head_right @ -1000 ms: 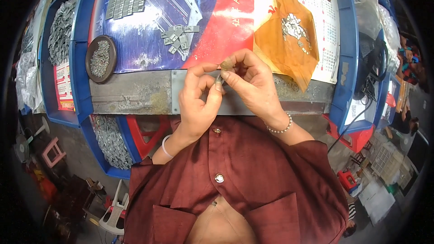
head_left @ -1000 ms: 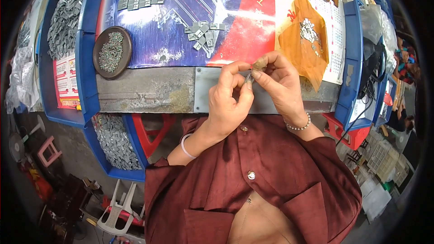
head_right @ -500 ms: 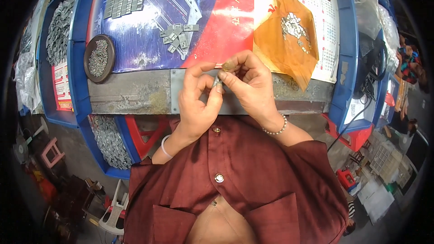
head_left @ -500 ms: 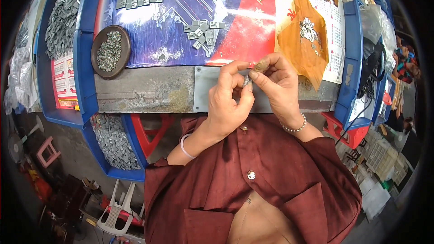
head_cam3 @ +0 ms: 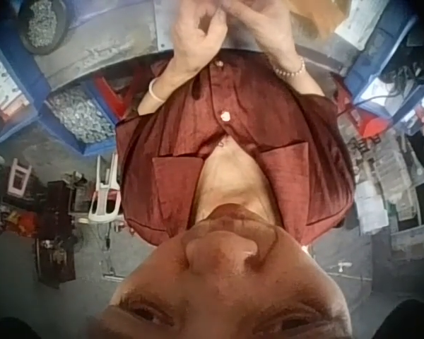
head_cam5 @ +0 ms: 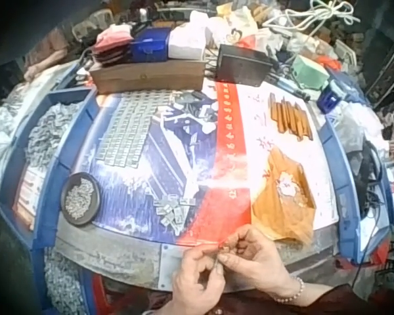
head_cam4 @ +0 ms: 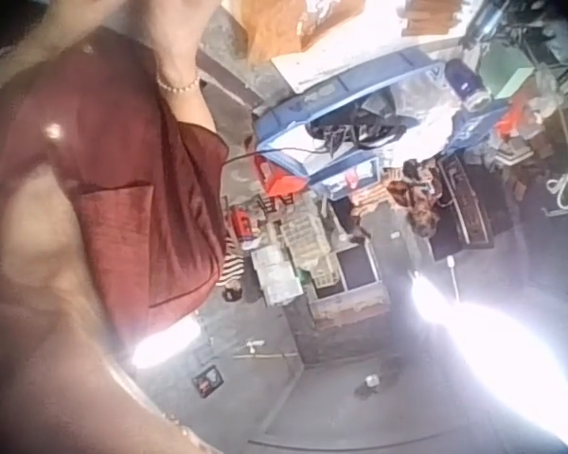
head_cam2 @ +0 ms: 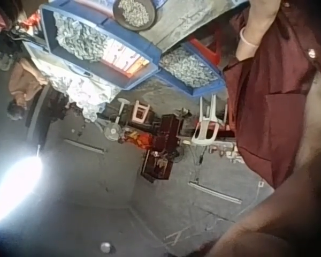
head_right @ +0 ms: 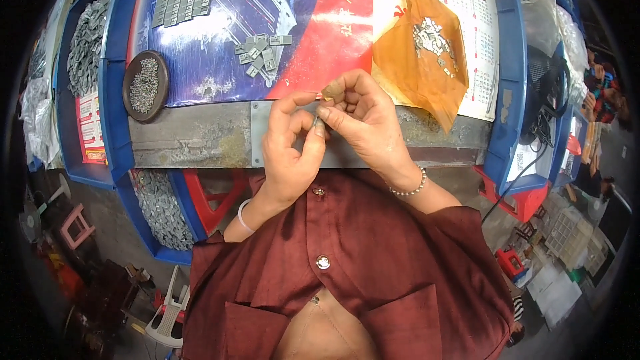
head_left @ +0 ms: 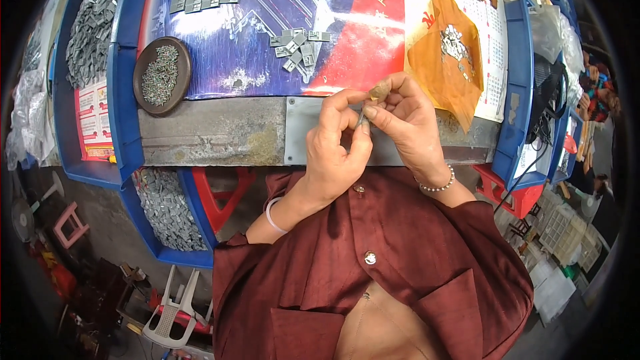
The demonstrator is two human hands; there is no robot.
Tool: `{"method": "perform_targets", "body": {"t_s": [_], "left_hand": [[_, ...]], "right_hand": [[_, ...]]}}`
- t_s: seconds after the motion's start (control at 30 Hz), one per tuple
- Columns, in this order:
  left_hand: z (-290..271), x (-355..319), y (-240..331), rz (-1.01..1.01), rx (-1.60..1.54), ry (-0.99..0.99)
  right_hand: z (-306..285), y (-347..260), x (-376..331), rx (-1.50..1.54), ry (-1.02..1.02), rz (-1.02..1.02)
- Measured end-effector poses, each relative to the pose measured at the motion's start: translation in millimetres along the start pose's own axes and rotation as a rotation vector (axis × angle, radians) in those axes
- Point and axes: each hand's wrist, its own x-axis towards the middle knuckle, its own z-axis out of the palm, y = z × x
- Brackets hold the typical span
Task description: Assembling small mechanical components by inserting tiny white pieces into grey housings at a workbench.
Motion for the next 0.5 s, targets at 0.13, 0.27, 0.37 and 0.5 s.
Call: {"method": "perform_targets", "body": {"t_s": [0.13,0.27,0.37,0.5], "left_hand": [[0,-1,1,-0.079,-0.064,-0.005],[-1,0,0,-0.064,-0.098,0.017],[-2,0,5,-0.107,-0.113,0.011],[-1,-1,7,-0.051,-0.021,-0.027]], "right_hand": [[-1,-1,0,0.105,-0.036,0.077],[-2,-10,0,0.21,-0.015,0.181],[-4,-14,-1,0.163,-0.054,0.194],[-9,-5,-4,0.069,-0.084,0.096]]}}
